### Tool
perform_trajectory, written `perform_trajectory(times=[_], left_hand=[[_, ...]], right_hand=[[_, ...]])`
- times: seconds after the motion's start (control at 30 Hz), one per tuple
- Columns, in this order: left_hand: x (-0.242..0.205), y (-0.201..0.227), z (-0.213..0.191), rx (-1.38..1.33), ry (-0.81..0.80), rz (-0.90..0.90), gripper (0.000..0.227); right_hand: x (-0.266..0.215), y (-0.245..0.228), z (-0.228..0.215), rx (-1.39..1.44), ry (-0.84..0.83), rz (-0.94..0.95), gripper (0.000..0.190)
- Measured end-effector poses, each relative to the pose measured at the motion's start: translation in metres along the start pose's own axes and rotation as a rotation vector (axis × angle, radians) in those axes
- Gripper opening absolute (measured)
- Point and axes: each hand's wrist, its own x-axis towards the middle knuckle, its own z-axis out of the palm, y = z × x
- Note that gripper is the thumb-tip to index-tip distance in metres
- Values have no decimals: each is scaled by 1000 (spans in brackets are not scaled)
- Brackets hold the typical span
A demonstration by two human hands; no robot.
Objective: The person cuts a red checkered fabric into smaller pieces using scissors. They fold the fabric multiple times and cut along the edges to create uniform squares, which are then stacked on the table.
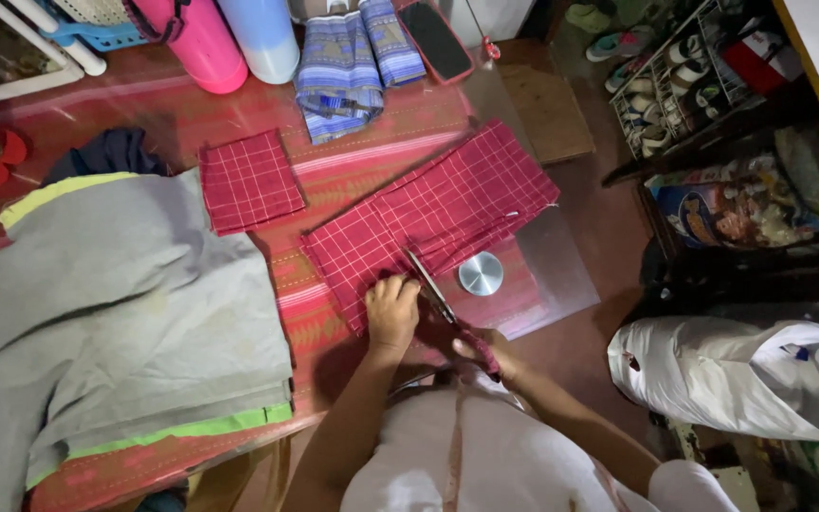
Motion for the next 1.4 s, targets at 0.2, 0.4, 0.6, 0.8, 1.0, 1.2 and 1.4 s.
perform_trajectory(times=[0.2,0.4,0.6,0.8,1.0,1.2,1.4], left_hand=[[11,6,-15,-1,25,8,5],[18,9,-21,-74,47,-11,3],[19,14,-33,-147,-11,-48,8],[10,7,-19,-165,-96,-81,11],[13,10,-19,-121,-84,-99,9],[6,5,-6,-232,27,-142,8],[6,2,1,-210,159,-115,9]], right_hand=[[-37,-63,16,-128,53,46,54],[-36,-71,-3,-442,10,-99,56],[-36,-115,14,-285,-56,-41,69],[-4,-86,17,-270,-20,-47,64],[-24,-122,25,-429,-22,-89,53],[2,-90,12,-417,-30,-71,54],[23,-133,15,-476,-171,-131,81]])
